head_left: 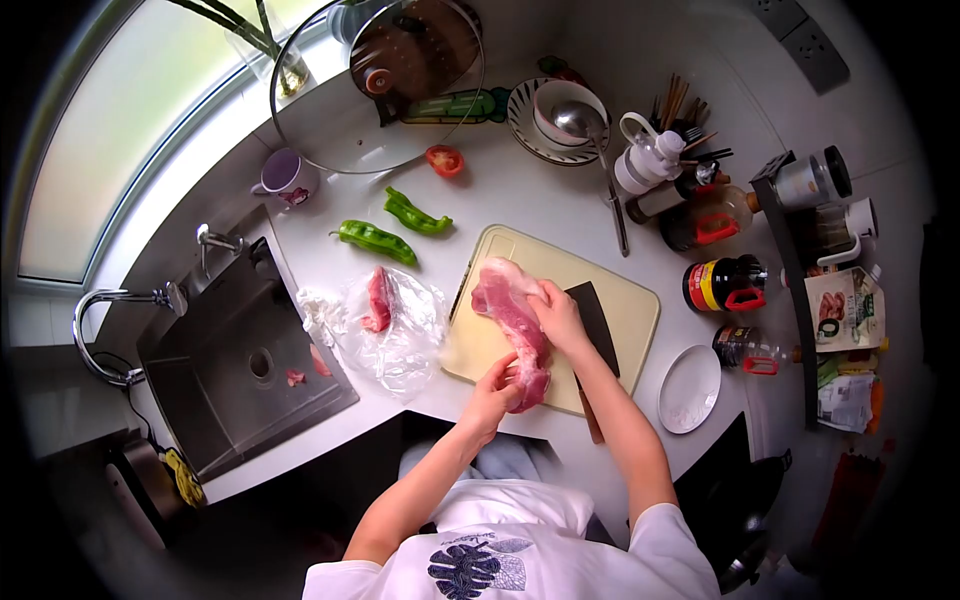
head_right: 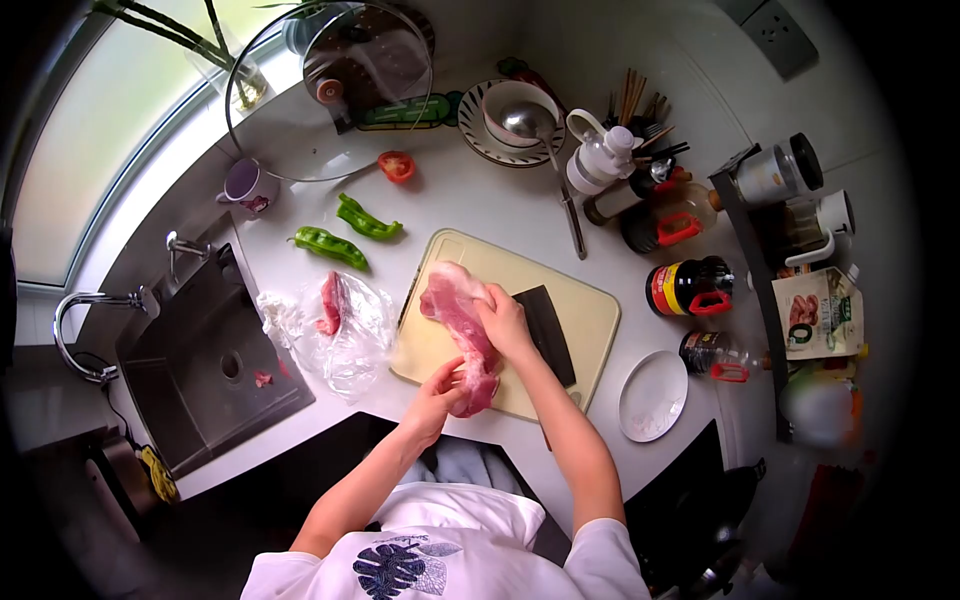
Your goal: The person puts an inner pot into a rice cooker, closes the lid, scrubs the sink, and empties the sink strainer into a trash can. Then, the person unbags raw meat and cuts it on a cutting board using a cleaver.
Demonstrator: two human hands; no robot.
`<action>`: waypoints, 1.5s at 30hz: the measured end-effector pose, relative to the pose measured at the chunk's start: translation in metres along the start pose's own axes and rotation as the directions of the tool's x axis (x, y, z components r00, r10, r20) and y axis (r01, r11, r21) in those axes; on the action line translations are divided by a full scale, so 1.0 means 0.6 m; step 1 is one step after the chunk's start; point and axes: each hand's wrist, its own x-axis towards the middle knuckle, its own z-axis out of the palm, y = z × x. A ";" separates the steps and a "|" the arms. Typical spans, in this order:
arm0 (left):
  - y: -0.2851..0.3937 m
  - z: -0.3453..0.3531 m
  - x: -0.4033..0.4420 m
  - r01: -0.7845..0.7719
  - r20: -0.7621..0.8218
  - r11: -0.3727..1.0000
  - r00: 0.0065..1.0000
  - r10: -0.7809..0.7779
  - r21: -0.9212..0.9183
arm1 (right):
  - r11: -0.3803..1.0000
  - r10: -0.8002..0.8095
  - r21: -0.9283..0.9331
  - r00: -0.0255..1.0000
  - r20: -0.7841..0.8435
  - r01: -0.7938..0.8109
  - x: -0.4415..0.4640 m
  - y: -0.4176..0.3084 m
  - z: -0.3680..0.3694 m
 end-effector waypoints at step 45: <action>0.148 -0.048 0.142 -0.510 0.328 0.284 0.801 0.501 0.812 | 0.665 0.057 -0.741 0.996 -0.072 -0.091 -0.448 -0.010 -0.045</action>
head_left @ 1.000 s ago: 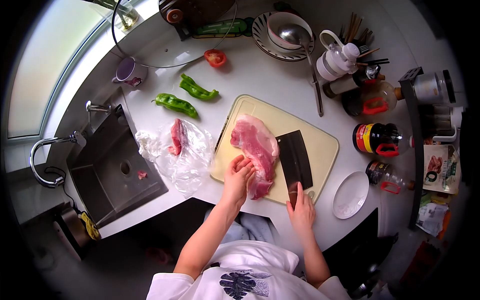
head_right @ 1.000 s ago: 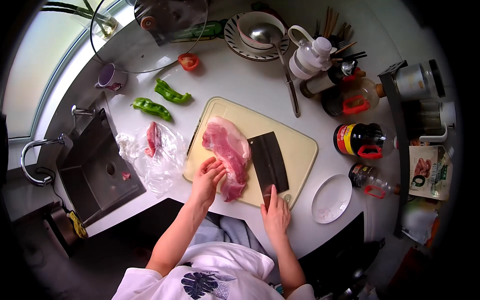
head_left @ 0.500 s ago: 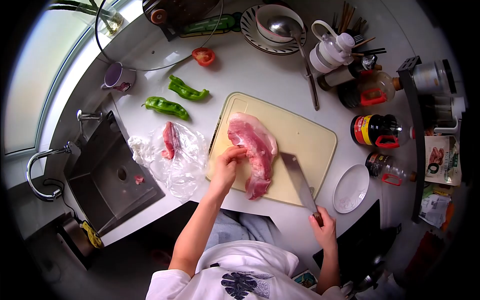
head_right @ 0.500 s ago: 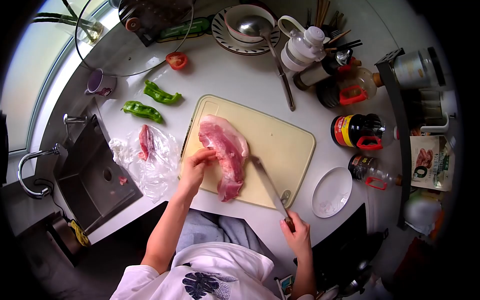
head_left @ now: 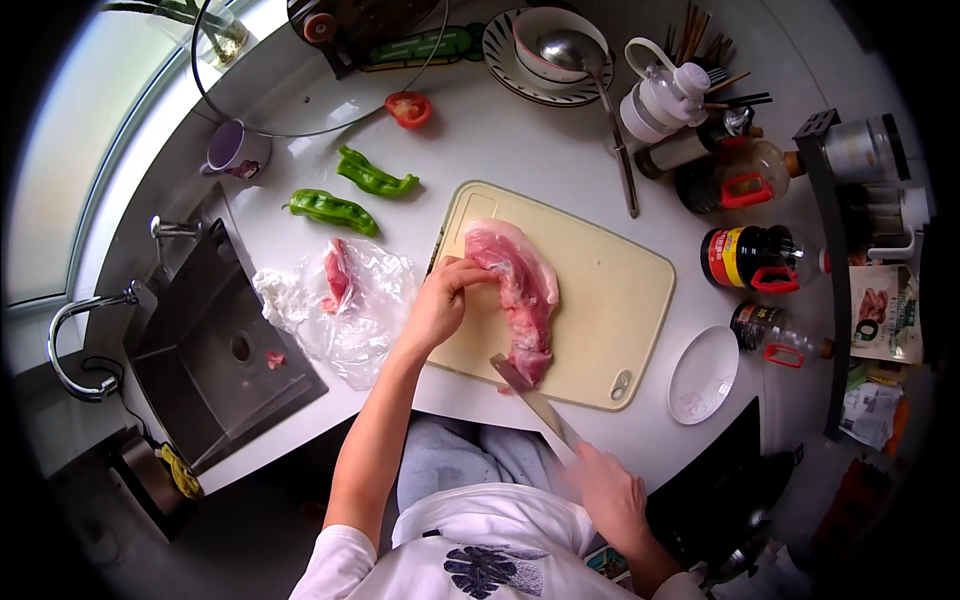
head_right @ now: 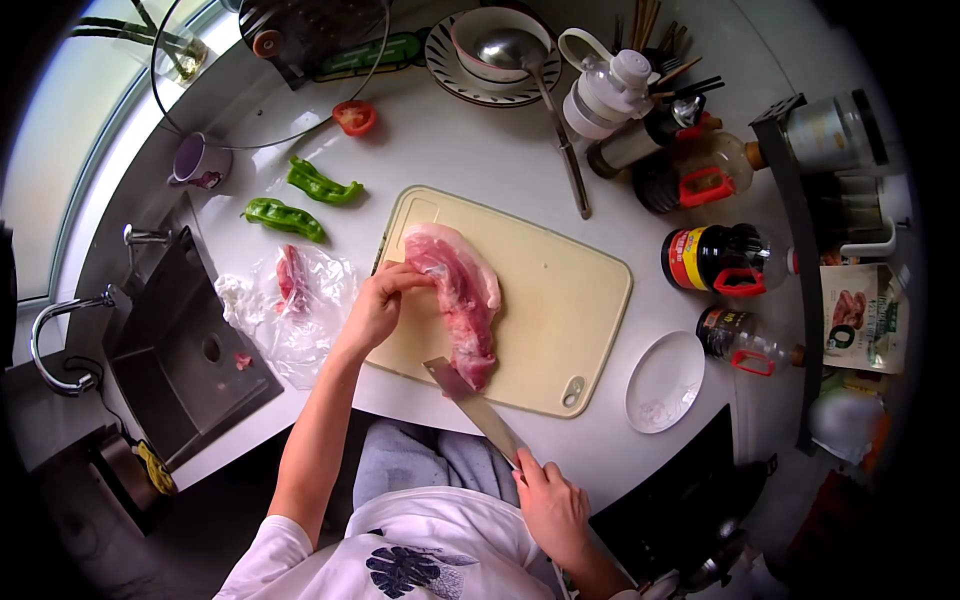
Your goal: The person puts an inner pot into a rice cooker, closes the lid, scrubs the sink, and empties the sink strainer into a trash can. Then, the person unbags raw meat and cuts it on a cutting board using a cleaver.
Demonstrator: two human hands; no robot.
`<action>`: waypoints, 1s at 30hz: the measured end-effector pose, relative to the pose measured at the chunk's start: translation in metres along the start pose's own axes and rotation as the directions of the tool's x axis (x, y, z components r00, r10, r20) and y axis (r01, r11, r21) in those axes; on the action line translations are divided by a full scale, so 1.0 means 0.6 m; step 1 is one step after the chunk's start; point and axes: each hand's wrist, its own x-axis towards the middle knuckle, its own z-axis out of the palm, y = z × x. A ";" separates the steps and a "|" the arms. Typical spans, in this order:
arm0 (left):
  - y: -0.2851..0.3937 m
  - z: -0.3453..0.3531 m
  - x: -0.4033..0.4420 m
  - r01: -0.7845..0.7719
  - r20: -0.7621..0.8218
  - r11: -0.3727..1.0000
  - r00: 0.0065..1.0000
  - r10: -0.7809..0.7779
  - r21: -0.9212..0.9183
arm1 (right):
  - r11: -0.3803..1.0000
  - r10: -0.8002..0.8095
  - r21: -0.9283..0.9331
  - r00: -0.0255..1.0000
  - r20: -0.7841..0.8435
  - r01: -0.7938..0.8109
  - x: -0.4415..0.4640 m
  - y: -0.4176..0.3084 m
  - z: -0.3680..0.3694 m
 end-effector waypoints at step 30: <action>0.069 0.161 -0.035 0.430 -0.190 0.728 0.777 -0.599 -0.534 | 0.790 0.151 0.604 0.919 -0.364 0.109 0.088 0.085 0.053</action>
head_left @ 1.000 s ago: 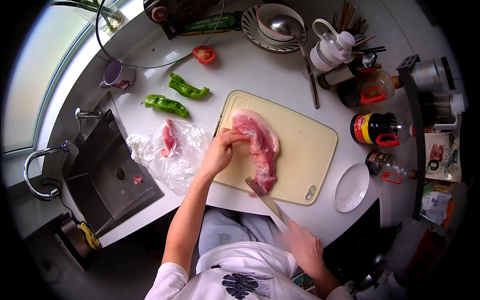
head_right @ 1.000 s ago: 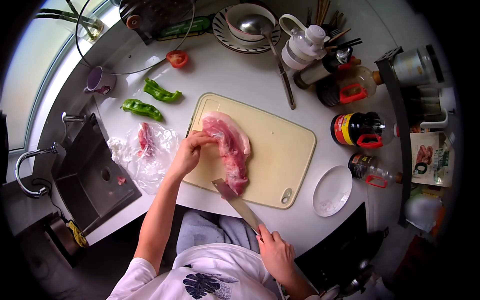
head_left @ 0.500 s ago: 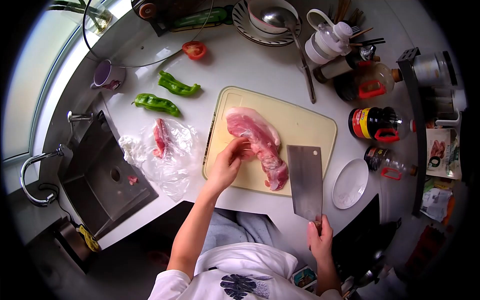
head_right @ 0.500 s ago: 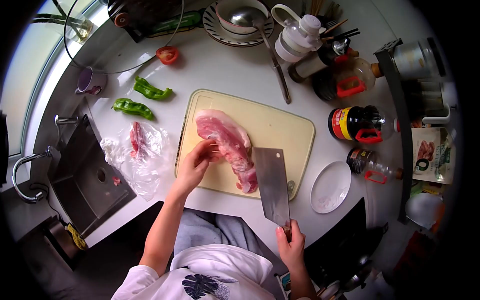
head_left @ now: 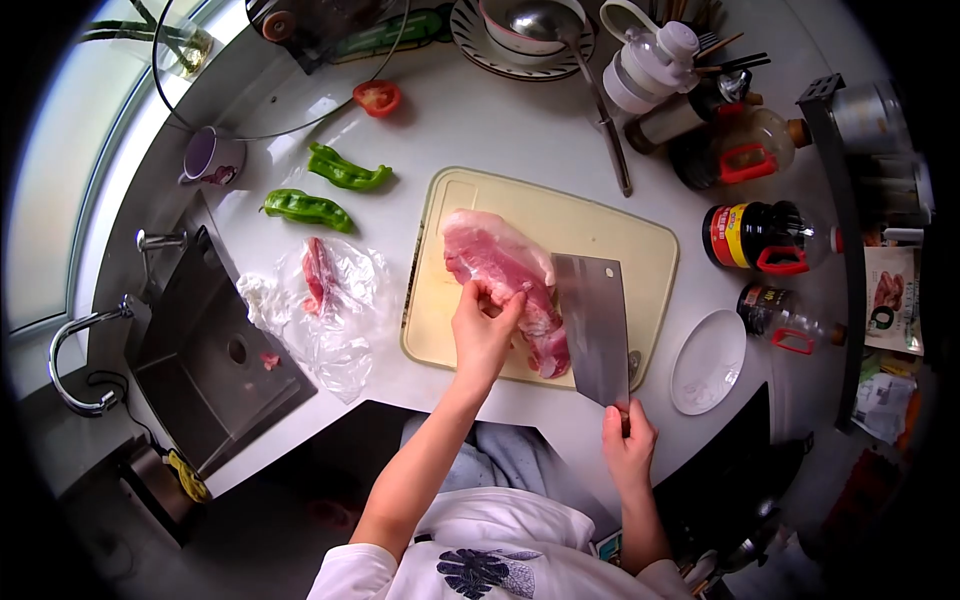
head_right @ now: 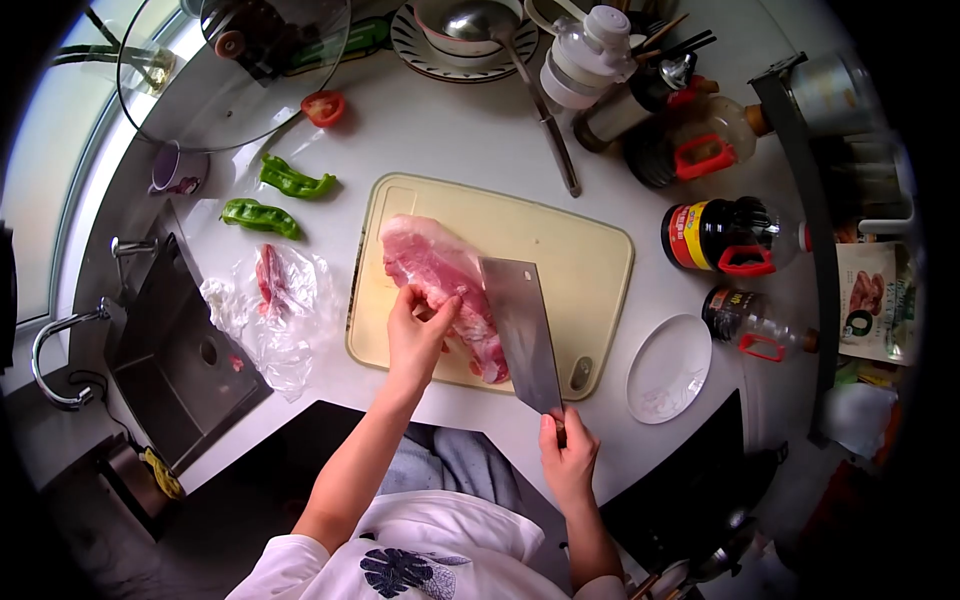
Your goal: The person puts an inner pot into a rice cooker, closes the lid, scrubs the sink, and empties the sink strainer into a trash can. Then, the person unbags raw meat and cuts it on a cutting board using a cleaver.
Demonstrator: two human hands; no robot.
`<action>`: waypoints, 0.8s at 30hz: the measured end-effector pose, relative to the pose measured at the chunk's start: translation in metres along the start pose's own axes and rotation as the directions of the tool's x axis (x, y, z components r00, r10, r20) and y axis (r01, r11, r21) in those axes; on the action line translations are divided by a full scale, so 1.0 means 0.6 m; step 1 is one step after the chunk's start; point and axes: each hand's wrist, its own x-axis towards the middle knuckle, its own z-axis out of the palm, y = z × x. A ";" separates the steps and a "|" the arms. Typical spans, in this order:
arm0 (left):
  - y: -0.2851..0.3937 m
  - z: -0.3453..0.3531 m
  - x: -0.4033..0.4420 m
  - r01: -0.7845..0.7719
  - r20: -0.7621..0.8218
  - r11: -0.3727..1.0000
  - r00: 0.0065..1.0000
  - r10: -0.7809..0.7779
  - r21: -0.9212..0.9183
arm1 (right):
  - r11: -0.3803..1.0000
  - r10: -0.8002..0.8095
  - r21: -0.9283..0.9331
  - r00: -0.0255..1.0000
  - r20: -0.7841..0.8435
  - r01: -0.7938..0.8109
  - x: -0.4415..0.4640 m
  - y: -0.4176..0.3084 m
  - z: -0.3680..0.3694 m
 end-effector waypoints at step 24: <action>-0.011 -0.082 0.001 0.186 0.166 0.943 0.976 -0.143 -0.275 | 0.991 -0.069 0.123 0.990 0.123 0.054 0.102 -0.035 0.065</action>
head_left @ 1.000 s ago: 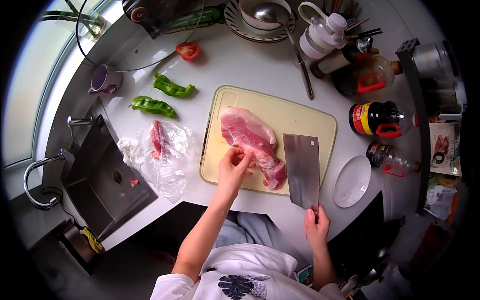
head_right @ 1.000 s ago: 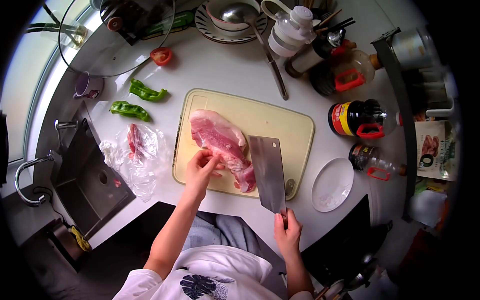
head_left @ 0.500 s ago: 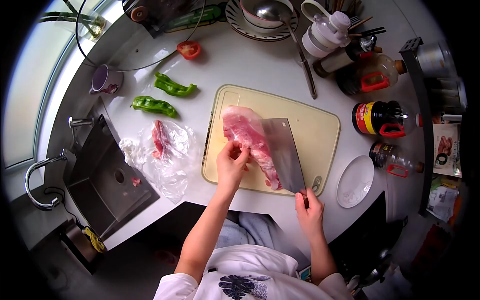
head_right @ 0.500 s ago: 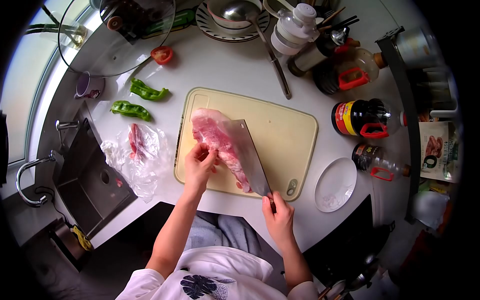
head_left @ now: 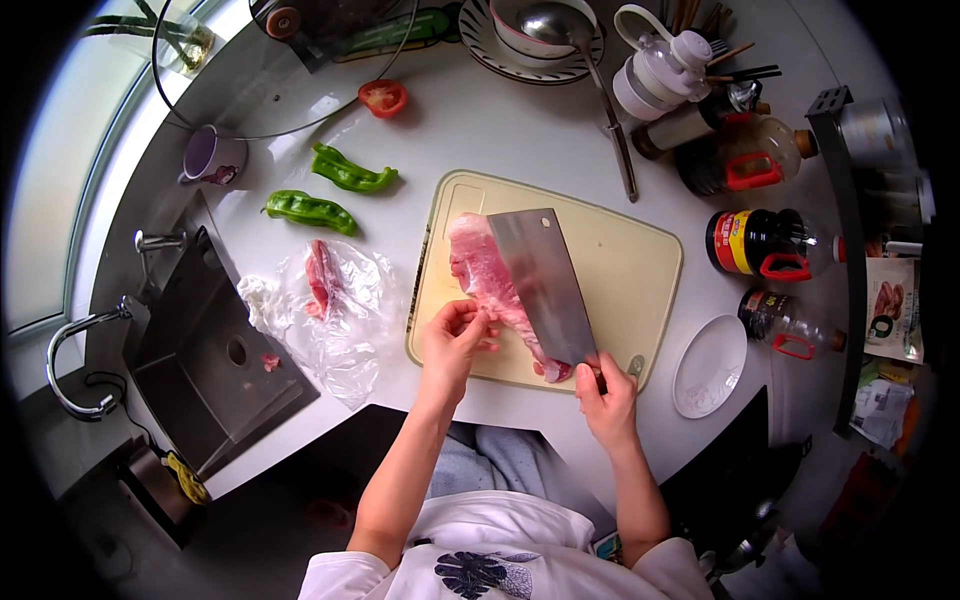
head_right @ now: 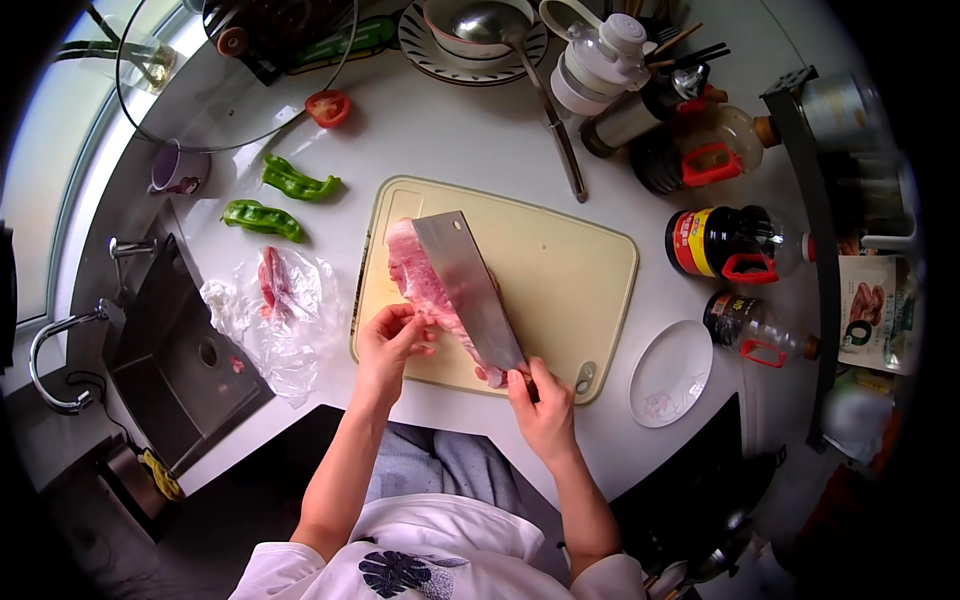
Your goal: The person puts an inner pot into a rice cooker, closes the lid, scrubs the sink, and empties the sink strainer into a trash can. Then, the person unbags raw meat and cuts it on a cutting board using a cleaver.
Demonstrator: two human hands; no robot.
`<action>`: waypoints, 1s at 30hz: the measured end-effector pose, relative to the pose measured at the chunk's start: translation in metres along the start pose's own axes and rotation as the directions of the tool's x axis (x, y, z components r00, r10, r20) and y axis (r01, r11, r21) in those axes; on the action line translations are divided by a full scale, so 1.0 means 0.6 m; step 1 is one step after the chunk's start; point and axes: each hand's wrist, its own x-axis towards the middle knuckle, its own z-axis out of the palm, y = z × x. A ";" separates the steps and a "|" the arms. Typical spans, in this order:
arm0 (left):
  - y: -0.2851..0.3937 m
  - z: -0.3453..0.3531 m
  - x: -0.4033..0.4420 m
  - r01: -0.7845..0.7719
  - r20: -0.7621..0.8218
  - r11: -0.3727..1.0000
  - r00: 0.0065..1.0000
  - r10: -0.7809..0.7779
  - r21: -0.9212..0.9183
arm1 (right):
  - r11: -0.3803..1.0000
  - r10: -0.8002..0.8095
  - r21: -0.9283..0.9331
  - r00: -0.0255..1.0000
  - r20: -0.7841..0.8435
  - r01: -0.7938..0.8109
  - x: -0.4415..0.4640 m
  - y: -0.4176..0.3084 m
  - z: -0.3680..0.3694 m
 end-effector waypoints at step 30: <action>-0.019 0.025 -0.029 -0.132 -0.136 0.976 0.978 0.156 0.175 | 0.999 0.032 -0.023 0.999 -0.028 -0.032 -0.004 -0.001 -0.026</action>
